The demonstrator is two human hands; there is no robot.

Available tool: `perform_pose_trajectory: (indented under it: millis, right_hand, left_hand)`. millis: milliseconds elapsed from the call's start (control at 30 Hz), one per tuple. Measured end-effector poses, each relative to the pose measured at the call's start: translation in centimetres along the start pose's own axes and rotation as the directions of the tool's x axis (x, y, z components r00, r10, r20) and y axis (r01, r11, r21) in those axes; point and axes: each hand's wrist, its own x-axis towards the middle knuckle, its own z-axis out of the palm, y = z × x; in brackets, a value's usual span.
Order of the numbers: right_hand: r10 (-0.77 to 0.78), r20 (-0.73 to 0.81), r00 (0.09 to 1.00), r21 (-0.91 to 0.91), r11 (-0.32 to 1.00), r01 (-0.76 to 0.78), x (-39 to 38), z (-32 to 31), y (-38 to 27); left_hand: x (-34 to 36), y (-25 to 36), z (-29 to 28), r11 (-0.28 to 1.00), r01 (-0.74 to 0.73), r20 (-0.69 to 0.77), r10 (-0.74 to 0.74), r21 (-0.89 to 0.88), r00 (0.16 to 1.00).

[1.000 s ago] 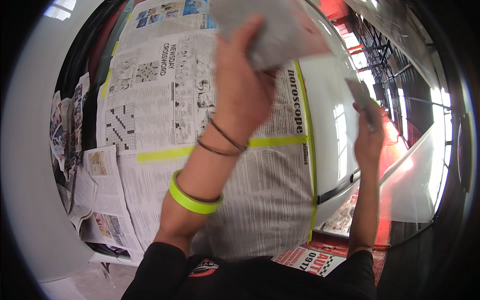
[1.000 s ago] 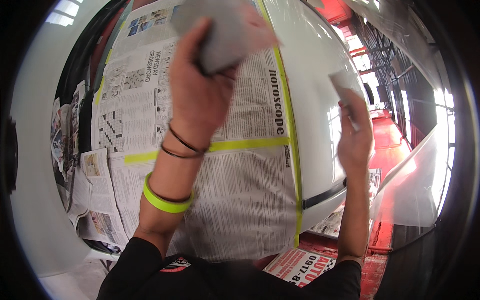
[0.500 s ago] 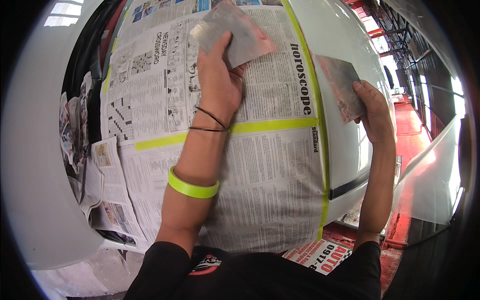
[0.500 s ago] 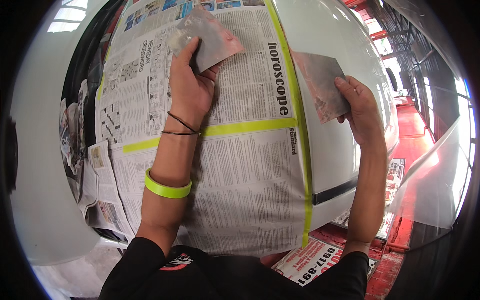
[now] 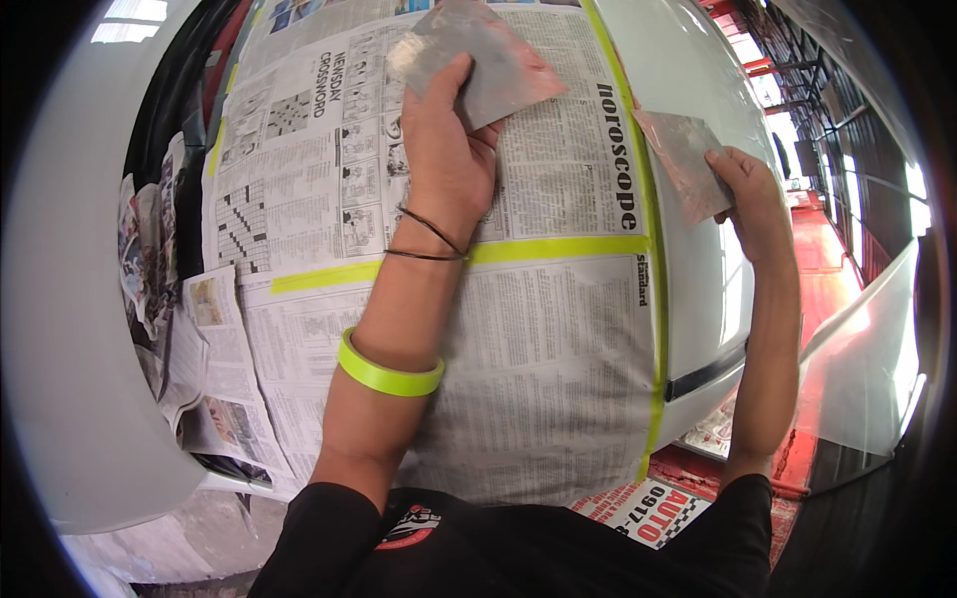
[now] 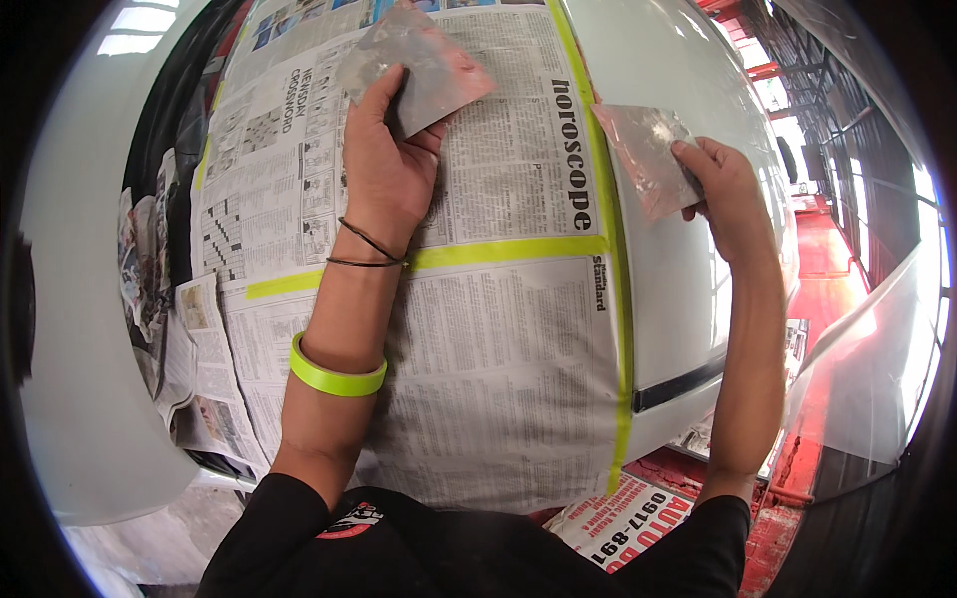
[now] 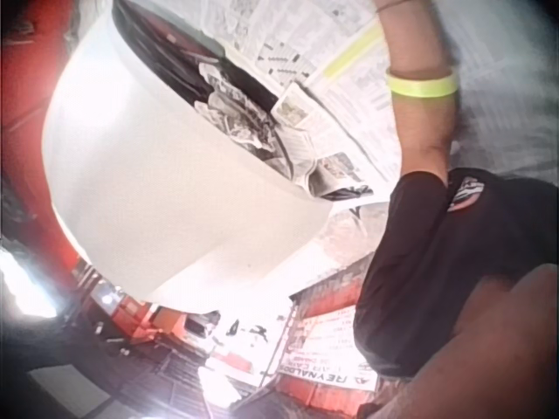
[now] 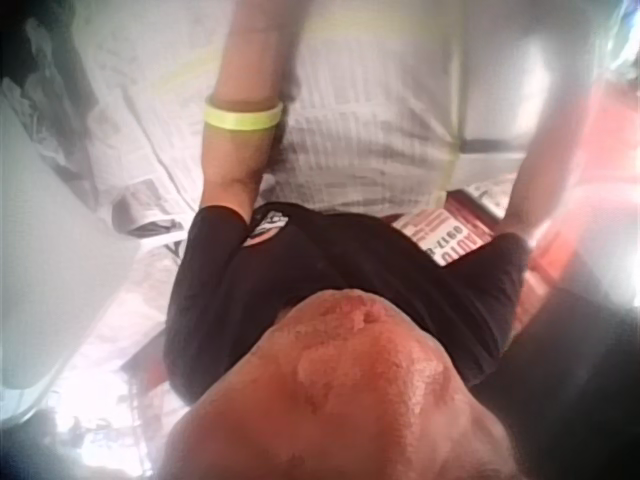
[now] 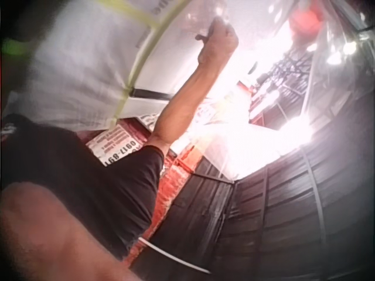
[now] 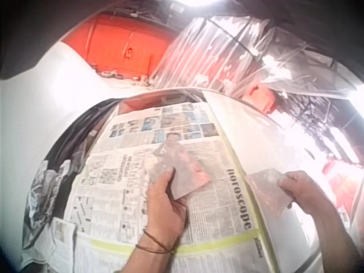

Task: The person walks through a garage holding sandpaper, then sands the roof of a white car that is partially covered with newspaper and masking tape. The person uses both hands to rub the sandpaper over the roof surface in repetitive strokes.

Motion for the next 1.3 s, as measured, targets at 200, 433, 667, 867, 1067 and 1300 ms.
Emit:
perform_pose_trajectory:
  millis: [200,433,667,867,1067,1300]
  right_hand:
    - [-0.132,-0.005,0.991,0.012,0.991,0.132,4.9,-1.5,-2.6]
    - [-0.046,-0.033,0.998,-0.018,0.999,0.045,1.0,-2.1,-2.0]
    - [-0.098,-0.072,0.993,-0.056,0.994,0.094,-2.3,0.1,-1.4]
    - [-0.11,-0.079,0.991,-0.14,0.985,0.098,-2.5,0.5,-2.1]
    - [-0.079,-0.073,0.994,-0.214,0.975,0.062,-0.9,0.5,-3.4]
    - [-0.086,-0.069,0.994,-0.143,0.987,0.075,3.5,-1.0,-4.4]
  left_hand:
    - [-0.3,0.1,0.4,1.0,0.017,0.016,-0.017,-0.026,1.0]
    - [-0.4,0.2,0.1,0.999,-0.007,-0.002,0.007,-0.049,1.0]
    - [-0.4,0.2,0.3,0.999,-0.018,-0.007,0.017,-0.033,1.0]
    - [-0.5,0.1,0.1,1.0,-0.007,-0.011,0.007,-0.018,1.0]
    - [-0.7,0.1,-0.4,0.999,-0.006,0.001,0.006,-0.046,1.0]
    - [-0.4,0.1,0.0,0.997,0.023,-0.007,-0.023,-0.076,1.0]
